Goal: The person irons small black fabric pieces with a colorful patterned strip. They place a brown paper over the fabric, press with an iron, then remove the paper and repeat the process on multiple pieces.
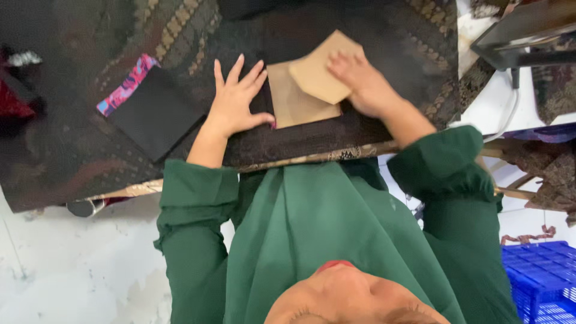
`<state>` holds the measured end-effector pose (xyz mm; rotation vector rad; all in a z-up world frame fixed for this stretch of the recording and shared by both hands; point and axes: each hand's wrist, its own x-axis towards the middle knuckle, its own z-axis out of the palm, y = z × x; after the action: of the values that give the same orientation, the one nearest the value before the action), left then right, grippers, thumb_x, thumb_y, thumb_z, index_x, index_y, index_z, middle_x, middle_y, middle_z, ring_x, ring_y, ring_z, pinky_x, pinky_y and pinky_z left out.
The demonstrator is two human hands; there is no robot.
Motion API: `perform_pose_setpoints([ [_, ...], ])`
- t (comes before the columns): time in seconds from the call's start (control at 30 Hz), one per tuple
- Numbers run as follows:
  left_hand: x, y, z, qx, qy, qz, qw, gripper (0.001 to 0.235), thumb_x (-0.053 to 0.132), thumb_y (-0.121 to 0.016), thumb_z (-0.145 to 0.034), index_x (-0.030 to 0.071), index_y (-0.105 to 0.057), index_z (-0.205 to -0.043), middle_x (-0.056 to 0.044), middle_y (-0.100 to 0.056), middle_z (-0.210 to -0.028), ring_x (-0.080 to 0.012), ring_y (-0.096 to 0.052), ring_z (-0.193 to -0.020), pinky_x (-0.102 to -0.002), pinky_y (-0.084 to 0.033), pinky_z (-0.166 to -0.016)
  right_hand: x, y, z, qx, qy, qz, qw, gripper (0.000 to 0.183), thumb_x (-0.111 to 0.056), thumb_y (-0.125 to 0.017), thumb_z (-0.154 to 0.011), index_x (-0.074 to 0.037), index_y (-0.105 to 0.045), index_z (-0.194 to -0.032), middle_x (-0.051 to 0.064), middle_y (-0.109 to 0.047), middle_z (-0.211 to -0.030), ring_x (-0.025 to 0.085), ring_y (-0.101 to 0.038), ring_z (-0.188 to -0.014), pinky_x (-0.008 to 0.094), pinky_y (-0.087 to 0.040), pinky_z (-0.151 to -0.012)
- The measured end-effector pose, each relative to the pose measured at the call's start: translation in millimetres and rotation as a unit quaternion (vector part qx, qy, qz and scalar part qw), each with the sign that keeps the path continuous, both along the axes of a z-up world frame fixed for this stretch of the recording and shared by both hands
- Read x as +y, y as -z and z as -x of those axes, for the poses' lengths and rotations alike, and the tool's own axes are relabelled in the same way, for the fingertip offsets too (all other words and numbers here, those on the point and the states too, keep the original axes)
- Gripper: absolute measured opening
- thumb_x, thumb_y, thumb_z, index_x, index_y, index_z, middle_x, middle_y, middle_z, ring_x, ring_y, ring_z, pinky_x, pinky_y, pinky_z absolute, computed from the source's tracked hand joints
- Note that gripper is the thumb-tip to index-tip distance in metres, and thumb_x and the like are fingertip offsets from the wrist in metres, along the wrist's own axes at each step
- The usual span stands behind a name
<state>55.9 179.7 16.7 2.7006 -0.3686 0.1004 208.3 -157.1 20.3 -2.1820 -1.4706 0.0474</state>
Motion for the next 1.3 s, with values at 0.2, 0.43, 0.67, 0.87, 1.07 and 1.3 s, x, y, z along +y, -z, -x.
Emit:
perform_pose_setpoints([
  [0.2, -9, 4, 11, 0.033, -0.009, -0.016, 0.999, 0.116, 0.067, -0.079, -0.072, 0.001, -0.042, -0.159, -0.01, -0.03, -0.171, -0.0432, -0.01, -0.159, -0.076, 0.009, -0.117, -14, 16, 72, 0.032, 0.047, 0.03, 0.998, 0.069, 0.008, -0.052, -0.086, -0.002, -0.046, -0.154, 0.021, -0.046, -0.161, 0.037, -0.039, -0.153, 0.054, -0.025, -0.128],
  [0.43, -10, 8, 11, 0.029, -0.012, -0.024, 0.999, 0.119, 0.07, -0.077, -0.075, 0.001, -0.037, -0.162, -0.012, -0.027, -0.172, -0.0453, -0.008, -0.158, -0.076, 0.01, -0.116, -2, 12, 101, 0.002, 0.032, 0.016, 0.999, 0.063, -0.003, -0.061, -0.089, 0.001, -0.048, -0.151, 0.022, -0.048, -0.158, 0.037, -0.041, -0.149, 0.053, -0.027, -0.124],
  [0.67, -26, 12, 22, 0.037, -0.041, -0.056, 0.997, 0.117, 0.072, -0.073, -0.079, -0.002, -0.034, -0.161, -0.015, -0.025, -0.172, -0.0456, -0.007, -0.159, -0.077, 0.009, -0.116, -40, -1, 35, -0.033, 0.124, -0.165, 0.978, 0.063, -0.012, -0.085, -0.094, -0.004, -0.053, -0.147, 0.018, -0.055, -0.149, 0.036, -0.051, -0.142, 0.046, -0.042, -0.12],
  [0.87, -44, 10, 27, 0.033, -0.065, -0.064, 0.995, 0.112, 0.072, -0.07, -0.08, 0.004, -0.034, -0.161, -0.017, -0.021, -0.171, -0.0471, -0.007, -0.156, -0.078, 0.008, -0.113, -47, -26, -34, -0.144, 0.191, 0.009, 0.971, 0.073, -0.01, -0.079, -0.092, -0.006, -0.047, -0.157, 0.02, -0.045, -0.164, 0.039, -0.039, -0.154, 0.05, -0.033, -0.127],
  [1.07, -43, 23, 34, 0.018, -0.071, -0.073, 0.995, 0.098, 0.066, -0.064, -0.092, 0.007, -0.035, -0.164, -0.017, -0.02, -0.172, -0.0461, -0.007, -0.158, -0.077, 0.008, -0.115, 13, 2, 60, -0.143, -0.06, 0.041, 0.987, 0.072, -0.036, -0.075, -0.084, -0.002, -0.056, -0.144, 0.02, -0.051, -0.154, 0.035, -0.045, -0.145, 0.06, -0.025, -0.118],
  [1.3, -46, 28, 32, -0.003, -0.089, -0.097, 0.991, 0.072, 0.048, -0.055, -0.106, 0.011, -0.038, -0.165, -0.011, -0.023, -0.174, -0.042, -0.009, -0.159, -0.076, 0.008, -0.116, 10, 5, 97, -0.233, -0.113, 0.075, 0.963, 0.049, -0.021, -0.055, -0.09, 0.003, -0.061, -0.132, 0.021, -0.06, -0.143, 0.034, -0.057, -0.134, 0.052, -0.039, -0.116],
])
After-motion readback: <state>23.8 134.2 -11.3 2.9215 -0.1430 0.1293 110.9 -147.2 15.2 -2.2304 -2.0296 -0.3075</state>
